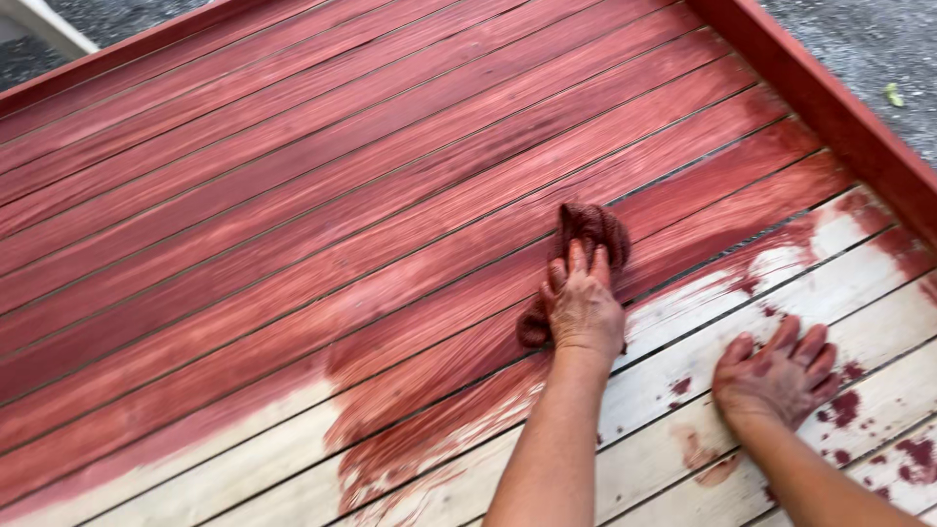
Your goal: The person applies red wood stain to a slatted wooden furniture frame using a cloth. They first wipe the stain into the underside edge and legs of the frame, dip the cloth into a bucket of stain, then wipe the stain across the slatted top surface, working along the boards to coat the bare wood.
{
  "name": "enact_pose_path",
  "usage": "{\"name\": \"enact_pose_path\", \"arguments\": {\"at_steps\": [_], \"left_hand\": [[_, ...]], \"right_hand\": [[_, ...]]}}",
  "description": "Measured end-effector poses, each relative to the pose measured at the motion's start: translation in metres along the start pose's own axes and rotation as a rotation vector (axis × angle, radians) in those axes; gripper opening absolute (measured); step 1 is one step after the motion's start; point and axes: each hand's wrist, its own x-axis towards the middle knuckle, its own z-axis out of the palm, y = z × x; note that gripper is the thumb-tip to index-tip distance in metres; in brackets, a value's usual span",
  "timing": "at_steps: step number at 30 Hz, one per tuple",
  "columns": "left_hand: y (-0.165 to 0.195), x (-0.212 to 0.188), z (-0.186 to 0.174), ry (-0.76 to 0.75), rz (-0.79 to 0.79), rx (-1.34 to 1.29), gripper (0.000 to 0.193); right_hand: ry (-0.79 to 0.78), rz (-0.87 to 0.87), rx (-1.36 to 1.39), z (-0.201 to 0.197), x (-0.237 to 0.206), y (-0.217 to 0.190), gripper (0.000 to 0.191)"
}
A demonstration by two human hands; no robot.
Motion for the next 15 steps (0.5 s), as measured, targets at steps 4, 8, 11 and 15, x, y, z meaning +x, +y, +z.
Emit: {"name": "enact_pose_path", "arguments": {"at_steps": [4, 8, 11, 15], "left_hand": [[-0.09, -0.053, -0.034, 0.101, -0.08, -0.021, 0.065], [-0.183, -0.11, -0.07, 0.27, -0.146, 0.099, 0.068], [-0.247, -0.153, -0.098, 0.404, -0.18, 0.138, 0.071], [-0.33, -0.199, -0.143, 0.412, -0.436, 0.221, 0.071]], "right_hand": [[0.001, -0.017, -0.005, 0.008, 0.01, 0.007, 0.078], [-0.022, -0.044, 0.026, 0.017, 0.004, -0.003, 0.08], [0.067, -0.212, 0.066, 0.031, -0.026, -0.034, 0.082], [0.02, -0.347, 0.226, 0.024, -0.08, -0.107, 0.081]]}}
